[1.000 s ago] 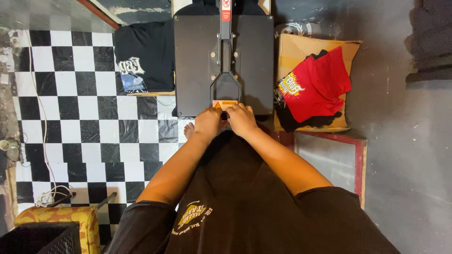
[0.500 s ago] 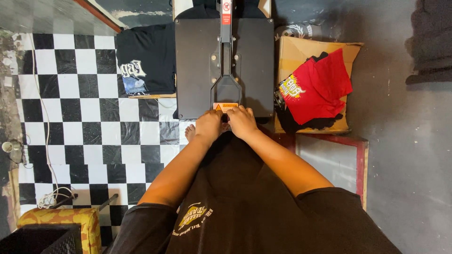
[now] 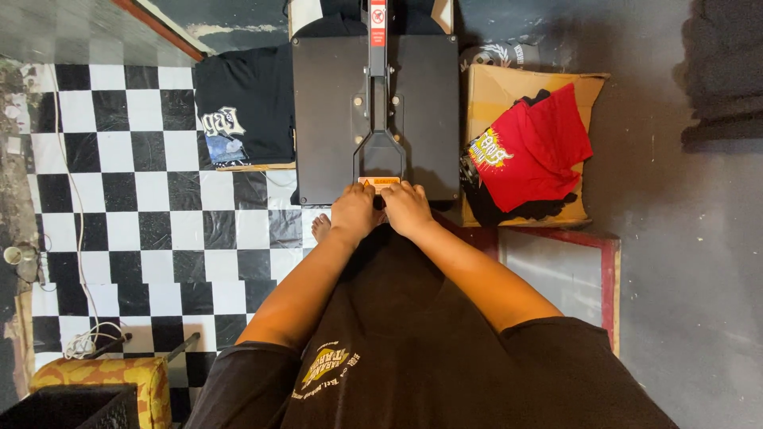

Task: The person irons a black t-shirt with a graphic print using a heat press machine. They place the t-shirt on a board, press it, and then fold it. The person repeats this process with a red t-shirt.

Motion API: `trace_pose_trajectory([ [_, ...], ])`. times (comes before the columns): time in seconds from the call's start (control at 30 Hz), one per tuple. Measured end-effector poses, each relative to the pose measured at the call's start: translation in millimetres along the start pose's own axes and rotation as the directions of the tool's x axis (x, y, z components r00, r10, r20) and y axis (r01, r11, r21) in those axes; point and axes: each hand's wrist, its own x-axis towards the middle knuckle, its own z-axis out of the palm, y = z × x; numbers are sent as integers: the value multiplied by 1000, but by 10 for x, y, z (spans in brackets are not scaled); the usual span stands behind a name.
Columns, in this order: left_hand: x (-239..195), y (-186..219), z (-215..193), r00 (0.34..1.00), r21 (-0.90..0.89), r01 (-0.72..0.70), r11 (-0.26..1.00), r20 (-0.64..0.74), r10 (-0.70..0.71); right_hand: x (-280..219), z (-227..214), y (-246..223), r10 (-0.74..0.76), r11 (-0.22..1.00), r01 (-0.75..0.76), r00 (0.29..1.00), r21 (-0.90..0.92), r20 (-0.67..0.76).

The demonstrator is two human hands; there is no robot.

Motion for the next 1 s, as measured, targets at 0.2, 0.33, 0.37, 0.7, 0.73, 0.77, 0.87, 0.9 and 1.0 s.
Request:
trace_pose_trajectory([
  [0.2, 105, -73, 148, 1000, 6, -1, 1000, -4, 1, 12, -11, 15, 6, 1000, -6, 1000, 23, 23],
  [0.33, -2, -7, 30, 1000, 5, -1, 1000, -18, 1, -22, -88, -25, 11, 999, -12, 1000, 34, 24],
  [0.37, 8, -18, 52, 1000, -5, -1, 1000, -14, 1, -25, -81, -25, 11, 1000, -12, 1000, 25, 16],
  [0.7, 50, -58, 103, 1000, -10, 7, 1000, -19, -8, -17, -143, -40, 21, 999, -24, 998, 42, 52],
  [0.73, 38, -47, 82, 1000, -11, 7, 1000, -19, -8, -11, -131, -35, 21, 999, -24, 998, 42, 52],
  [0.77, 28, -37, 60, 1000, -6, 7, 1000, -19, -7, -4, -120, -31, 24, 999, -26, 998, 39, 52],
  [0.87, 22, -40, 21, 1000, 0, 6, 1000, -18, -6, 10, -97, -27, 30, 999, -32, 998, 31, 48],
  [0.9, 19, -43, 17, 1000, 0, 5, 1000, -15, -5, 6, -88, -29, 34, 999, -35, 998, 26, 46],
  [1.0, 34, -58, 36, 1000, -1, -9, 1000, -18, 9, -12, -175, -65, 36, 999, -37, 998, 26, 41],
])
